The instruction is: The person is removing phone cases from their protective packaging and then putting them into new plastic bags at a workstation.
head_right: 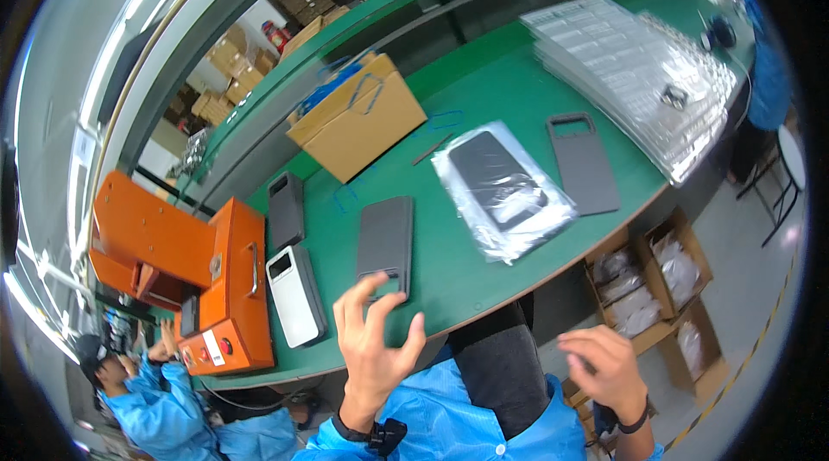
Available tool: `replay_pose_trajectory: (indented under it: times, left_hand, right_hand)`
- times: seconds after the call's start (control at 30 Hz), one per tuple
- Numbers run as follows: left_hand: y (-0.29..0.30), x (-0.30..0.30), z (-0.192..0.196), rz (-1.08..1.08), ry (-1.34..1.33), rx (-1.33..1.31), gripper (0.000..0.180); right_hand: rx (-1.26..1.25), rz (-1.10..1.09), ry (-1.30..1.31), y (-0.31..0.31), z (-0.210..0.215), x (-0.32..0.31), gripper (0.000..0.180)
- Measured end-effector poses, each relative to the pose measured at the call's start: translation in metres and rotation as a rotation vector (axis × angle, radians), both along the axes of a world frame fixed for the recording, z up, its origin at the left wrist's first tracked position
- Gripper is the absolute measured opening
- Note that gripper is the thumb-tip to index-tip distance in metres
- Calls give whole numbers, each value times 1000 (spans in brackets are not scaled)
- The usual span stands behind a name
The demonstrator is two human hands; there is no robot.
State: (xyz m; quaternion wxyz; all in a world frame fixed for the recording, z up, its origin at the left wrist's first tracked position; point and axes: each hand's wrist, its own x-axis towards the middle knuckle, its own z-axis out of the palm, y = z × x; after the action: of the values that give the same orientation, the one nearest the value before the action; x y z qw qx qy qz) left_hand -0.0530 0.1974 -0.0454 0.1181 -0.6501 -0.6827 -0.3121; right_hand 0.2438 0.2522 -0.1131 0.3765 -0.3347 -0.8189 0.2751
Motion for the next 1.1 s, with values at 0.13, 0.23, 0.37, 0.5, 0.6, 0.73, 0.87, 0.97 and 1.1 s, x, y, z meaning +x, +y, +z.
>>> replay_pose_trajectory:
  times: [0.13,0.23,0.37,0.5,0.6,0.73,0.87,0.97,1.1]
  left_hand:
    - [6,-20,-14,169,-18,-97,54]
    - [10,-12,-22,230,-68,-29,50]
    - [5,-11,-27,214,-179,19,41]
    - [1,-16,-33,219,-314,57,34]
    - [0,-13,-35,231,-315,48,31]
    - [2,-16,-40,246,-308,65,33]
    - [4,-11,-31,290,-330,103,35]
    - [7,-12,-36,295,-285,55,36]
    - [-1,-11,-36,319,-289,31,35]
  right_hand:
    - [165,299,-114,6,32,-52,24]
    - [97,368,-127,-16,34,-68,22]
    - [-91,548,-210,-40,94,-103,21]
    - [-45,654,-260,-33,123,-134,24]
    - [136,576,-270,-5,122,-157,26]
    - [22,289,-381,55,137,-201,35]
    - [282,121,-479,140,79,-234,50]
    - [280,113,-608,164,59,-255,57]
    - [113,197,-590,148,80,-272,59]
